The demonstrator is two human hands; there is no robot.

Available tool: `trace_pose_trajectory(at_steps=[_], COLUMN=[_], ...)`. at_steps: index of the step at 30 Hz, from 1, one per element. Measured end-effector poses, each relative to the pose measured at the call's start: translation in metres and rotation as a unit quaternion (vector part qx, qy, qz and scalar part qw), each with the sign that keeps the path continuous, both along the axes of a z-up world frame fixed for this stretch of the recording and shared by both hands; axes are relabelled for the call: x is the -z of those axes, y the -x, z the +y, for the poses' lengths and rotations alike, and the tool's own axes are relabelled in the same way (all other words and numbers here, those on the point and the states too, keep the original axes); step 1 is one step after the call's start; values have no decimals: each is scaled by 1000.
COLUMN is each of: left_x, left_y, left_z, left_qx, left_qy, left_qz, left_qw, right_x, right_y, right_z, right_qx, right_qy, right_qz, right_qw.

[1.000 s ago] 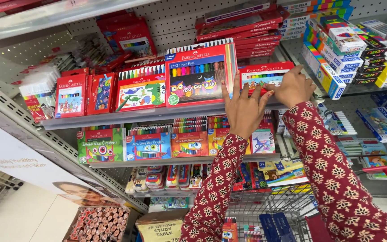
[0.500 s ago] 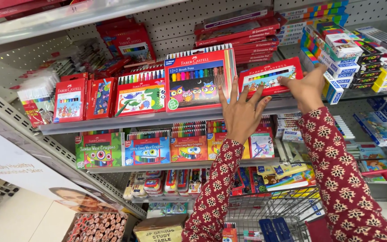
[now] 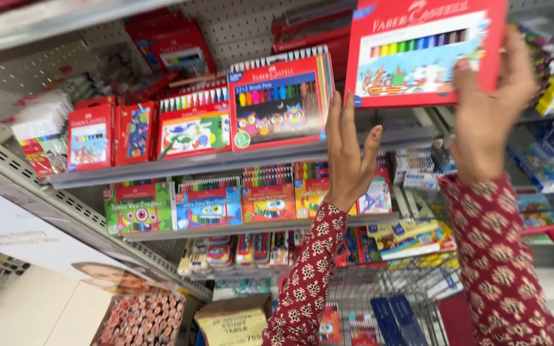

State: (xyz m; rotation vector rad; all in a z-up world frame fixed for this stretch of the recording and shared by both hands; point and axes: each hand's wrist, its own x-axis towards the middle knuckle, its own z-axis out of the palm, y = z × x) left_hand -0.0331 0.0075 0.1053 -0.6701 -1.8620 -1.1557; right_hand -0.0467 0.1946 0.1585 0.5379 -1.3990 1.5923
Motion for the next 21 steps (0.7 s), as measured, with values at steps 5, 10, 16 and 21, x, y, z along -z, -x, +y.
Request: trace_pose_trajectory(at_steps=[5,10,16,21], left_x=[20,106,268,405], left_y=[-44,-89,-139,-175], left_z=[-14,-37,-62,-82], left_qx=[116,161,116,29], left_qy=[-122,-217,-203,-175], left_qz=[-83,-242,-431,-455], left_qw=[982,932,872,873], right_x=[29,155,338,476], right_y=[-101,-141,-176,-207], right_z=[-24,-32,-35,-45], right_qx=[-37,-52,-117,-127], right_qy=[39,54,63,-38], right_qz=[-64,-176,-417,-556], right_qw=[997,982,899,821])
